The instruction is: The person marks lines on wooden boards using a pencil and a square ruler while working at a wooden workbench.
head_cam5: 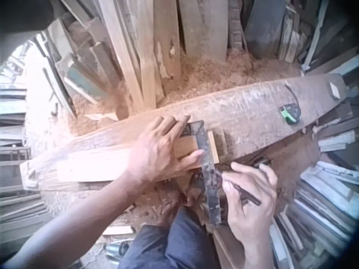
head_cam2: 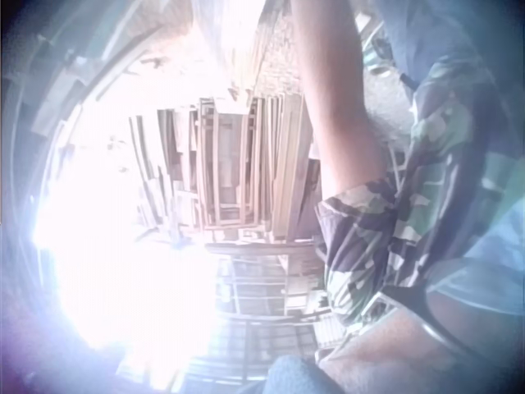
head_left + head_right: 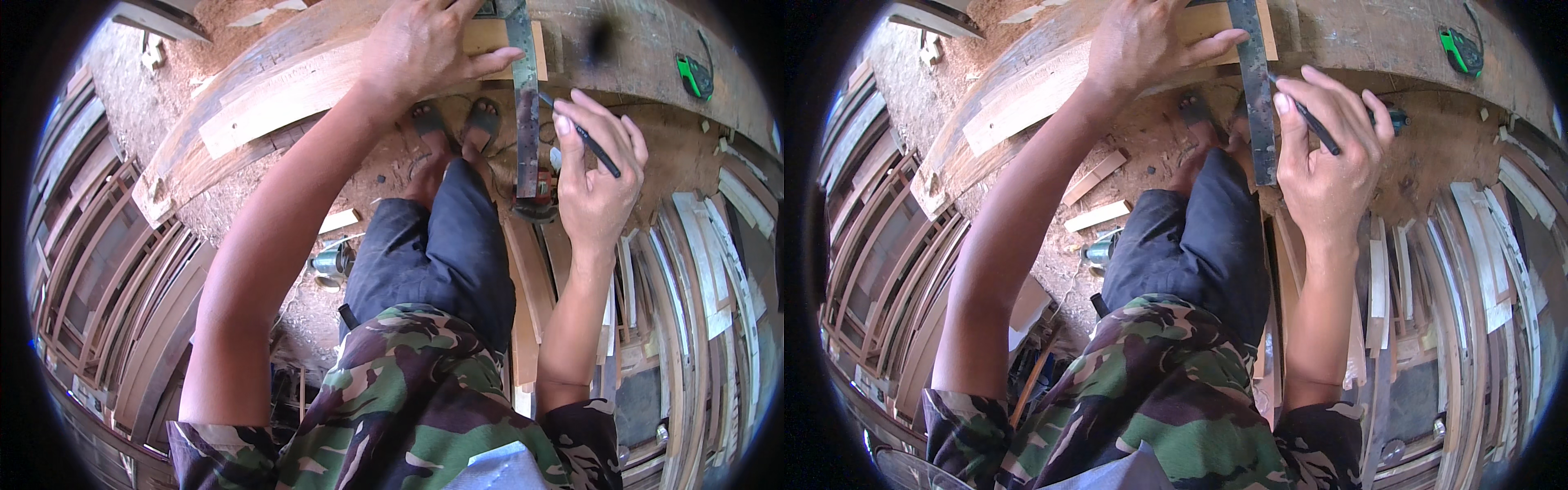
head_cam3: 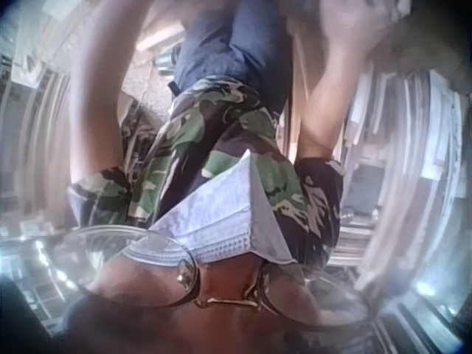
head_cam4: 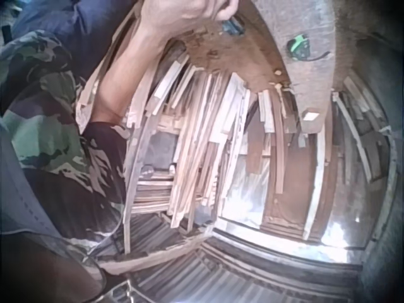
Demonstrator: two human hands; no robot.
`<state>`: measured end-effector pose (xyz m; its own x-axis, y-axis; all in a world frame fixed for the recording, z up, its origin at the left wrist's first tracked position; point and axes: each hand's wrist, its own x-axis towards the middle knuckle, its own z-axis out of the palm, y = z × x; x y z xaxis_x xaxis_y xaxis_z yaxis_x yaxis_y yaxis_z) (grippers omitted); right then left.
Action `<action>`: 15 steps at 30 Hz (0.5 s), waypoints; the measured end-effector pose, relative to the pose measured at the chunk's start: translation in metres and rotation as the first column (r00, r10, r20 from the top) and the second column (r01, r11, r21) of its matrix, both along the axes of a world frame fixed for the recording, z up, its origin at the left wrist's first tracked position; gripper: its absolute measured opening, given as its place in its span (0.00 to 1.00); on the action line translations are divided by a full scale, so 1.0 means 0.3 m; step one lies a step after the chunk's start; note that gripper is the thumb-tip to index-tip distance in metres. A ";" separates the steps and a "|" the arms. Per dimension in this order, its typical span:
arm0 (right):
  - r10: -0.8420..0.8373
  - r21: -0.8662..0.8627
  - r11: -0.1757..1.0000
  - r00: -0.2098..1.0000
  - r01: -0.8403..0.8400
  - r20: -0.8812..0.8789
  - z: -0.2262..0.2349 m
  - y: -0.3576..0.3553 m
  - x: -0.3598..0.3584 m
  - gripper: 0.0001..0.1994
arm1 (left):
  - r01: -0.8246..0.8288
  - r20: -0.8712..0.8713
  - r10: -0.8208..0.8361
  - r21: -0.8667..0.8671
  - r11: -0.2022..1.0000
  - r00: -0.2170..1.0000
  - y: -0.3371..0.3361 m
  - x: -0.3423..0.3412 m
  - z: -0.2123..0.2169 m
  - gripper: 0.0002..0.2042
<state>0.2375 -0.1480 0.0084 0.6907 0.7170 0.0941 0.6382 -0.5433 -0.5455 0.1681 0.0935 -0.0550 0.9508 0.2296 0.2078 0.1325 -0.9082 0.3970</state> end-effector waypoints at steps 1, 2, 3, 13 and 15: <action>-0.003 -0.046 0.999 1.000 0.002 -0.021 0.017 -0.008 -0.004 0.07 | -0.005 0.001 0.005 0.004 1.000 1.000 0.001 0.001 0.001 0.41; -0.015 -0.045 0.999 0.999 0.013 -0.044 0.013 -0.024 -0.011 0.07 | -0.012 0.003 0.012 0.008 1.000 1.000 0.001 0.002 0.002 0.41; -0.129 0.041 0.989 0.971 0.140 -0.202 0.003 -0.020 -0.034 0.08 | -0.011 0.008 0.011 -0.001 1.000 1.000 0.001 0.002 0.006 0.41; -0.284 0.137 0.764 0.520 0.630 -0.806 -0.133 0.050 -0.181 0.09 | -0.137 0.140 0.128 0.053 0.989 0.982 0.029 -0.060 -0.066 0.45; -0.333 0.180 0.631 0.473 0.755 -0.816 -0.094 -0.022 -0.123 0.09 | -0.184 0.177 0.180 0.006 0.983 0.968 0.018 -0.141 -0.005 0.44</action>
